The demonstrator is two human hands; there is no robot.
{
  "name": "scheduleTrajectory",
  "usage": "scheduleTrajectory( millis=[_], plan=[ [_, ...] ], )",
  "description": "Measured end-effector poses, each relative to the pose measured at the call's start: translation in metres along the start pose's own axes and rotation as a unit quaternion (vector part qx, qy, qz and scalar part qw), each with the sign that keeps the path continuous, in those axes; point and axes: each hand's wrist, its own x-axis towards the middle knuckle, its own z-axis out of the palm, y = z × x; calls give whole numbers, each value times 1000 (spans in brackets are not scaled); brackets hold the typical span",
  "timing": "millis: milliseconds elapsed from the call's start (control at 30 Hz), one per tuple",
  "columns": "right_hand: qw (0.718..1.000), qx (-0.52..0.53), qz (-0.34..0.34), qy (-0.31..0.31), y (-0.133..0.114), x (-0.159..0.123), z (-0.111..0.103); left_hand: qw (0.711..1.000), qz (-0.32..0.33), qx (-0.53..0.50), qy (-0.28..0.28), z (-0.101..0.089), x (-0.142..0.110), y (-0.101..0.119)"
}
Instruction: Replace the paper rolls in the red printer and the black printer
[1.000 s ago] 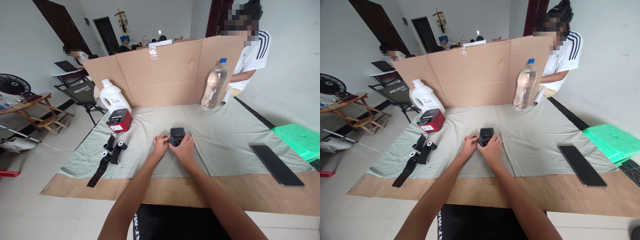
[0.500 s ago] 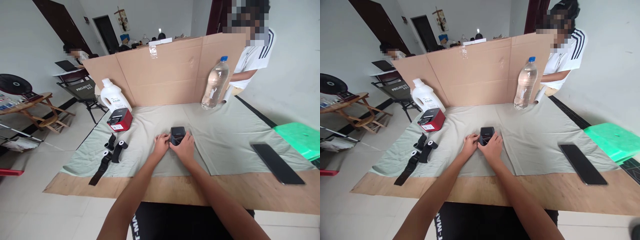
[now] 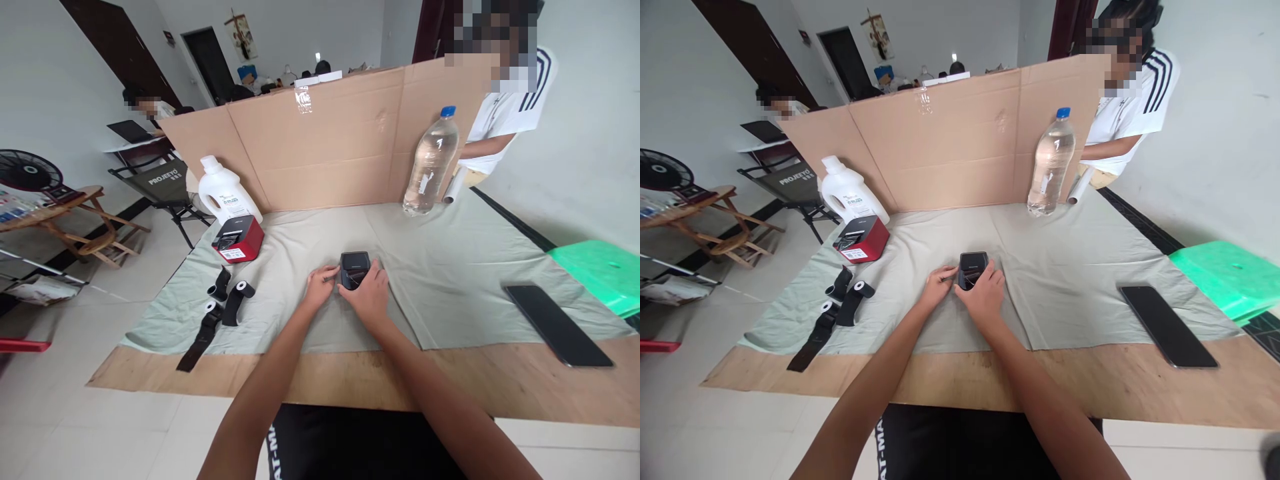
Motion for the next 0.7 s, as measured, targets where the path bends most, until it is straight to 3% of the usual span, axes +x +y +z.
scheduleTrajectory(
  millis=[200,400,700],
  plan=[
    [1000,13,-1,-2,3,0,1,995,-12,-103,-4,1,3,-9],
    [1000,15,7,-10,2,0,0,987,-29,-157,29,1,-4,0],
    [1000,3,-4,-7,0,0,-3,999,-37,3,-20,-7,-11,14]
  ],
)
